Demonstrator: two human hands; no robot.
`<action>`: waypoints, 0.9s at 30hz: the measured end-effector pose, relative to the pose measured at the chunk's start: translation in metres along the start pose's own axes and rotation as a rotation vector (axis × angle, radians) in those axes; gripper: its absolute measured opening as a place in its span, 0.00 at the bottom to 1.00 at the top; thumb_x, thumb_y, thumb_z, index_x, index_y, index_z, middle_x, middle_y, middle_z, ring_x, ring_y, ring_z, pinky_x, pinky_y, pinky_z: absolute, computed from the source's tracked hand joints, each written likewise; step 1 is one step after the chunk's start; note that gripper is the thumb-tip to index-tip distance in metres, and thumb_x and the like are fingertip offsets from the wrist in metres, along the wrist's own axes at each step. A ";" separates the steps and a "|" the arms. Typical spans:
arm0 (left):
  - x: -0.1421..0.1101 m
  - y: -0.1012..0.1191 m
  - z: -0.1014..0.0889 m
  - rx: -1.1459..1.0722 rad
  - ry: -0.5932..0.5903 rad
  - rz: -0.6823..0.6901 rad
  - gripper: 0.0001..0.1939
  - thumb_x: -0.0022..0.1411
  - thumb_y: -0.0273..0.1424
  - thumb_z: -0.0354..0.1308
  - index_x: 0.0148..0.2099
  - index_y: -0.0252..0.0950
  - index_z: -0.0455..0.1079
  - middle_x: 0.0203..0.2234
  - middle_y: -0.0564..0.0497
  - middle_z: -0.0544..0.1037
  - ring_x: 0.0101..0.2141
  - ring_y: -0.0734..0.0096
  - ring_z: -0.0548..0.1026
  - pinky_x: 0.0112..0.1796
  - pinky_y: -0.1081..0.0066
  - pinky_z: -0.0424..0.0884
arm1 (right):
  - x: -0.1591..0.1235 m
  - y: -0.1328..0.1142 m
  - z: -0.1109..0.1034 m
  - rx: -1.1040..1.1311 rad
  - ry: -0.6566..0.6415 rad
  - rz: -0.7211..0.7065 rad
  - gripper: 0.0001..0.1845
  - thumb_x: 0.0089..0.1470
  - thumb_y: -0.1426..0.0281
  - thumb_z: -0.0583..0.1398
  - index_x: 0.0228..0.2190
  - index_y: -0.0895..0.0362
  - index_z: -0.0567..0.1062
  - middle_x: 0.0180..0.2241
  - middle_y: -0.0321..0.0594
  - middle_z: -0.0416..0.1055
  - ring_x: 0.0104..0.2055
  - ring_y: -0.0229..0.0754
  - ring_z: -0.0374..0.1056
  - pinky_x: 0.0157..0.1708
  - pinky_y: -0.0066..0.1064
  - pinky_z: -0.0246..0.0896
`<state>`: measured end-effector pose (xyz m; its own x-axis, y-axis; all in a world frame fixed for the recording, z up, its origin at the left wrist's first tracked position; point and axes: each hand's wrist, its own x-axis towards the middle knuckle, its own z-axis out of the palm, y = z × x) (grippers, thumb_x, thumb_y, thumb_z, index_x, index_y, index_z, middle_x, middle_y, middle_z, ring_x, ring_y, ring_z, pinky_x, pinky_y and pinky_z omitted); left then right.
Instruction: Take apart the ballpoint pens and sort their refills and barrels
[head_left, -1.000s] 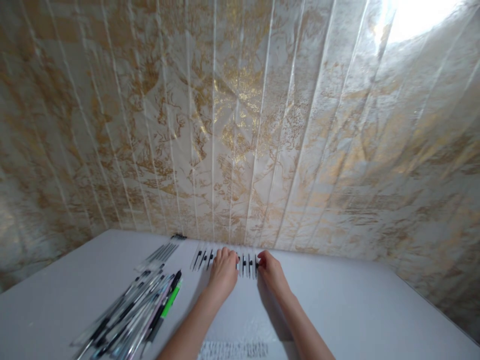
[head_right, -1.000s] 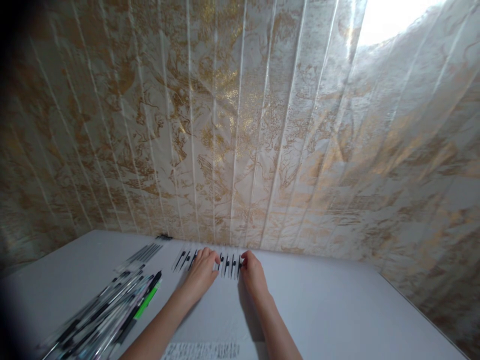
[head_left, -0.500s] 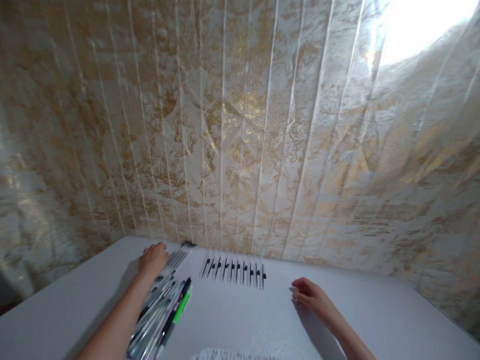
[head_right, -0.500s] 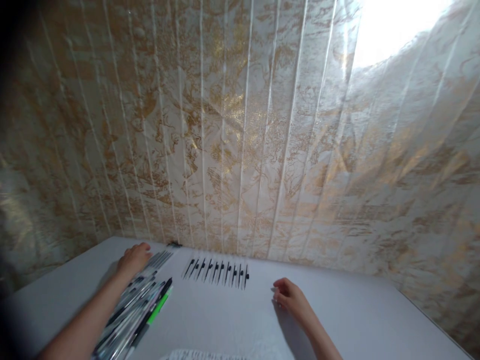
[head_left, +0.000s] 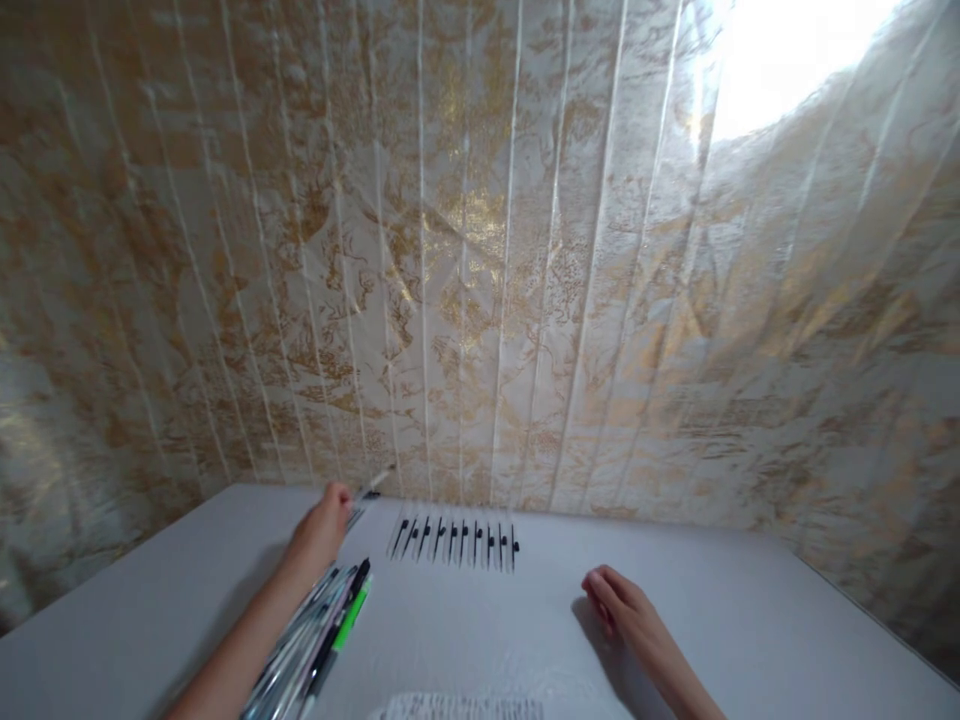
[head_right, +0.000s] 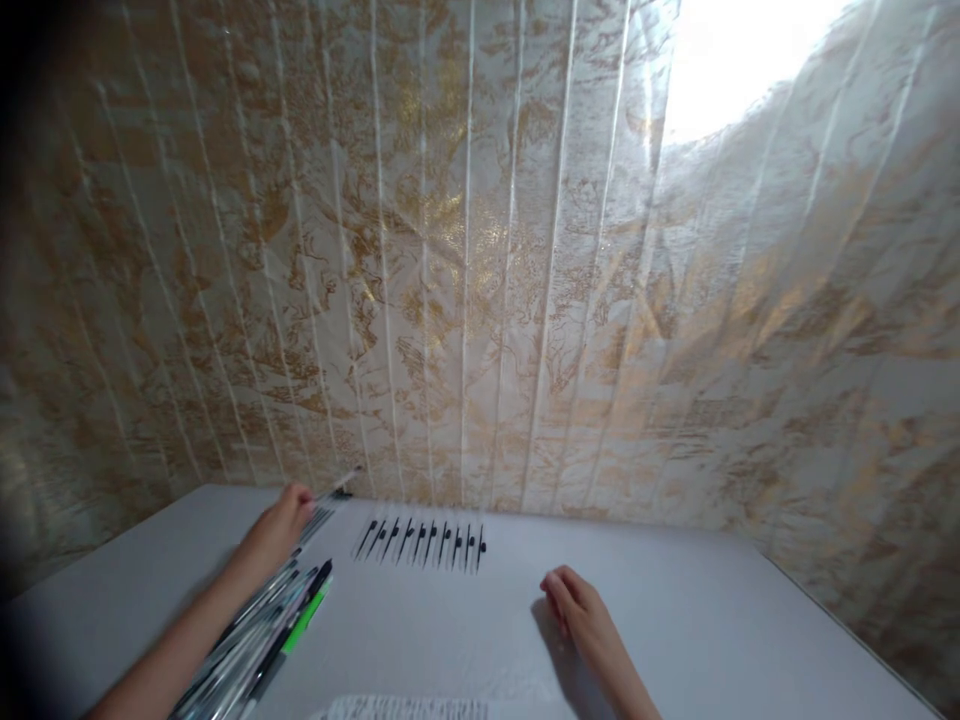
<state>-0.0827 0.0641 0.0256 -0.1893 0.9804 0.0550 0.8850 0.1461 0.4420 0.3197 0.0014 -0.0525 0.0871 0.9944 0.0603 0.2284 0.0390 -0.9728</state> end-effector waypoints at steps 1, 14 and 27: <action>-0.018 0.020 0.012 -0.040 -0.026 0.107 0.12 0.70 0.25 0.40 0.47 0.35 0.65 0.35 0.50 0.75 0.38 0.68 0.75 0.42 0.69 0.68 | -0.002 -0.004 0.007 -0.023 -0.017 -0.023 0.31 0.47 0.40 0.55 0.19 0.56 0.68 0.15 0.32 0.57 0.19 0.36 0.53 0.21 0.30 0.48; -0.123 0.087 0.100 -0.291 -0.259 0.611 0.08 0.62 0.23 0.50 0.38 0.40 0.68 0.37 0.53 0.72 0.38 0.70 0.74 0.40 0.75 0.66 | -0.023 -0.016 0.043 -0.190 -0.127 -0.079 0.31 0.51 0.39 0.50 0.18 0.53 0.56 0.18 0.30 0.50 0.23 0.36 0.48 0.24 0.29 0.43; -0.129 0.085 0.108 -0.210 -0.192 0.601 0.07 0.64 0.24 0.49 0.34 0.39 0.65 0.29 0.56 0.74 0.28 0.72 0.73 0.31 0.75 0.61 | -0.026 -0.015 0.045 -0.354 -0.099 -0.113 0.29 0.54 0.42 0.46 0.18 0.53 0.55 0.18 0.29 0.49 0.23 0.37 0.48 0.26 0.30 0.43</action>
<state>0.0632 -0.0355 -0.0402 0.4078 0.8922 0.1941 0.7074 -0.4431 0.5506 0.2705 -0.0209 -0.0492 -0.0479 0.9911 0.1241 0.5535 0.1297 -0.8227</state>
